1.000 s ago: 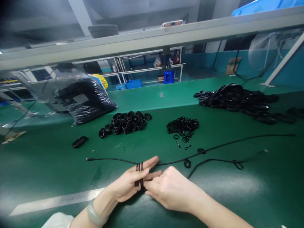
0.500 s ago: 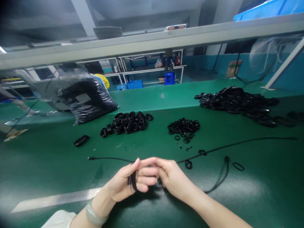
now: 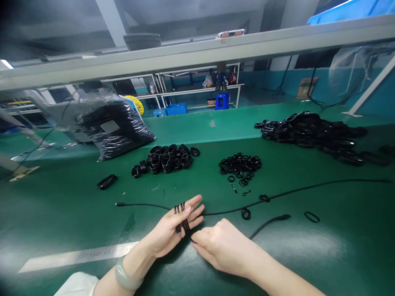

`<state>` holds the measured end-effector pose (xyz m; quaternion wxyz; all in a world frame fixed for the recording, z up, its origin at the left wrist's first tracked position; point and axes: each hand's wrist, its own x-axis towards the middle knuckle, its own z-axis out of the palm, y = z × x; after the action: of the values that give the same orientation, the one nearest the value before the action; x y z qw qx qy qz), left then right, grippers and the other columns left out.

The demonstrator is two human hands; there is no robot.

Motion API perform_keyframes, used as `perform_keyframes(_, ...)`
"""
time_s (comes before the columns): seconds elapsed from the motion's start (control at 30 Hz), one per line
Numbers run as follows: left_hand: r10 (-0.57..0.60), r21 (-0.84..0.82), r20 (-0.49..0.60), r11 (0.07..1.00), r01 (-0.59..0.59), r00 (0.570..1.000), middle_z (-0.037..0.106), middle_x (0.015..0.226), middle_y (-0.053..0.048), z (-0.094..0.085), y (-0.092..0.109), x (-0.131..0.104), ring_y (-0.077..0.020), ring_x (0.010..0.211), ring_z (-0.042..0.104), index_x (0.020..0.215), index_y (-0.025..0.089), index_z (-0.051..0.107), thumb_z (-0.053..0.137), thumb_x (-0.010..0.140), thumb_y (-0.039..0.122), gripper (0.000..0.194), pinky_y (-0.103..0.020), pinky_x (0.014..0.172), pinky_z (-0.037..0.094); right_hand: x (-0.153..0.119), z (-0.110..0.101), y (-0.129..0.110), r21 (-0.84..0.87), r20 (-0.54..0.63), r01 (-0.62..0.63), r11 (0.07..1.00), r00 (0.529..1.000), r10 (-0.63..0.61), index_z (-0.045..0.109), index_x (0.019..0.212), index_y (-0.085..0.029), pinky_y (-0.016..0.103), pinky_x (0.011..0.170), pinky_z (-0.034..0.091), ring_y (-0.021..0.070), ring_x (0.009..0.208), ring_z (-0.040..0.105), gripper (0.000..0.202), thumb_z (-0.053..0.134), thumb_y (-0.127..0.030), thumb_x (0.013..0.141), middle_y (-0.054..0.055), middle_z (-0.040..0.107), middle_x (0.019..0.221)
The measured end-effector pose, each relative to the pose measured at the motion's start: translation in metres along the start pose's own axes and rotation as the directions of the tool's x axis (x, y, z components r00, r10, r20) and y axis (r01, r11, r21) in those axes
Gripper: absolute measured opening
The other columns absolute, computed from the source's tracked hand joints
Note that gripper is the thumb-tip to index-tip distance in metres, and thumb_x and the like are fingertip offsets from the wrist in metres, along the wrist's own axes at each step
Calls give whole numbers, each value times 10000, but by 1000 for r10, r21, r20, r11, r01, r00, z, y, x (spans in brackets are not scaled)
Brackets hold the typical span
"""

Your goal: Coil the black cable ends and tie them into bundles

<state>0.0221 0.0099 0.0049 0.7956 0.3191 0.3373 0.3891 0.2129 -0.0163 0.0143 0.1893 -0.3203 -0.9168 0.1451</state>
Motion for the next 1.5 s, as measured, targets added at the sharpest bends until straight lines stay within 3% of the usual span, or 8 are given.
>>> perform_keyframes(0.27,-268,175,322,959,221,908,750,1061,-216,10,-5,-9,-227,825,760,1216,81,672,412,982,496,543,-261,678,565,3,-8,22,-2,-404,-50,999,913,45,730,933,-217,252,643,434,133,678,604,241,511,-289,1004,22,675,769)
perform_keyframes(0.47,-129,-127,264,978,167,956,695,520,-65,-2,7,-5,-2,253,395,904,24,756,443,1004,355,466,-111,316,295,2,-2,25,139,-293,-226,964,921,258,647,1255,-258,236,687,525,159,815,698,357,414,-166,1001,48,720,928)
perform_keyframes(0.63,27,-345,98,939,9,995,639,1343,-128,-8,24,1,-58,849,719,1341,107,569,372,1032,272,402,-96,692,542,3,7,16,94,-131,-276,957,949,287,611,1262,-252,279,662,521,219,814,723,322,470,-213,975,65,752,981)
perform_keyframes(0.77,129,-250,9,960,-122,992,404,1558,-104,-16,26,8,-255,1378,461,1463,159,439,421,1008,289,473,-350,1148,394,2,4,1,-33,51,-227,973,972,229,650,969,-219,278,557,421,223,672,700,173,478,-240,979,38,740,780)
perform_keyframes(0.9,146,-104,-54,983,-151,988,321,1603,-71,-17,22,9,-332,1363,468,1325,189,610,526,961,274,383,-468,1199,296,-1,-2,-4,-119,55,-108,987,992,115,612,831,-193,297,508,301,181,542,624,239,442,-224,995,22,684,681)
perform_keyframes(1.1,-1,65,67,998,-4,998,322,1598,-58,-5,13,0,-328,1387,439,1339,255,598,595,932,337,415,-485,1178,315,-1,-1,4,-14,-368,21,1000,929,-25,666,823,-182,292,571,326,138,564,530,216,556,-283,979,3,620,657)
perform_keyframes(1.23,-91,167,244,985,50,966,511,1478,-124,1,7,-7,-299,1368,470,1384,213,548,577,941,354,466,-460,1168,325,4,-2,5,263,-507,-55,963,841,187,711,805,-210,288,695,401,160,734,563,117,676,-261,904,9,600,749)
perform_keyframes(1.5,-155,229,326,970,81,933,754,1018,-234,8,1,-11,-255,894,745,1072,50,730,613,897,456,457,-318,774,583,14,13,7,855,-207,-172,490,754,624,557,647,-187,258,667,414,132,715,488,334,769,-407,783,-21,473,804)
